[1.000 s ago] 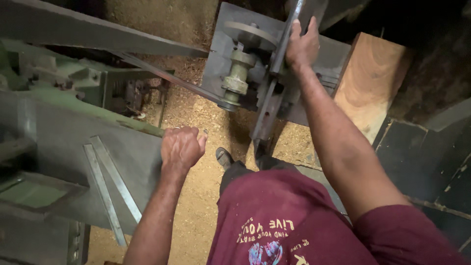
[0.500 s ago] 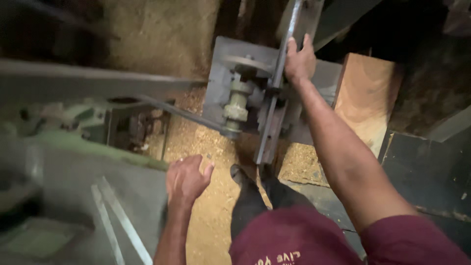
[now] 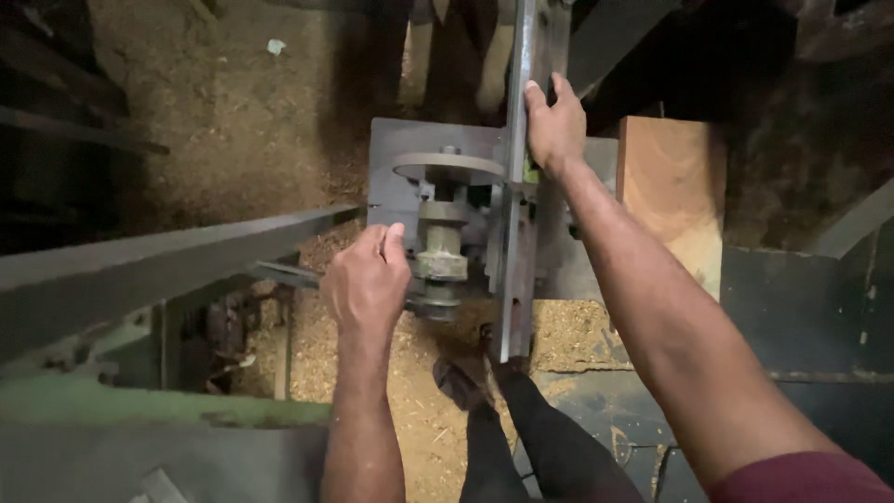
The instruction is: The person operates a vertical spindle machine, repeatedly pressing a metal plate against the rotating tool to shape its edge. They hold the plate with both hands and move it back and forth against the cutter.
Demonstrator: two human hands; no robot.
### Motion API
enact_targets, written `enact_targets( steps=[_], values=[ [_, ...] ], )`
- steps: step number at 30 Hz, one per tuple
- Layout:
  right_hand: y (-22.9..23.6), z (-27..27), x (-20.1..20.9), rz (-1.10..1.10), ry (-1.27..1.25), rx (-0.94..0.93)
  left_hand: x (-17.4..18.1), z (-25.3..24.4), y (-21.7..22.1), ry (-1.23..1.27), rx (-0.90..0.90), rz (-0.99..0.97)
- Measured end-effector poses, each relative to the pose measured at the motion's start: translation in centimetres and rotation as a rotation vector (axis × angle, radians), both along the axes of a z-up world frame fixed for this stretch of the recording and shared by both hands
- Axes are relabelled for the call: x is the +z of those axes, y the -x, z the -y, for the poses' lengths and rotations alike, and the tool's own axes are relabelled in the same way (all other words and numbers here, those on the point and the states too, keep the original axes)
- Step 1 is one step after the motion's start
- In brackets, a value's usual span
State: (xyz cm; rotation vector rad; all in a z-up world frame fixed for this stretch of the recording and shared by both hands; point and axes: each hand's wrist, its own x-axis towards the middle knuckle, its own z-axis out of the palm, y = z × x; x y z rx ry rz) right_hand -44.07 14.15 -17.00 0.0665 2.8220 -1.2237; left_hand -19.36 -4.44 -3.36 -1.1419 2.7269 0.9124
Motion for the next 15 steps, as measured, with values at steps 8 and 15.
enact_targets(
  steps=[8,15],
  values=[
    [0.0,0.6,1.4,-0.027,0.061,-0.003,-0.2,0.5,0.0,-0.091,0.046,-0.141],
    [1.3,1.2,1.0,-0.13,0.046,-0.017,0.5,0.4,0.0,-0.072,0.027,-0.078]
  ],
)
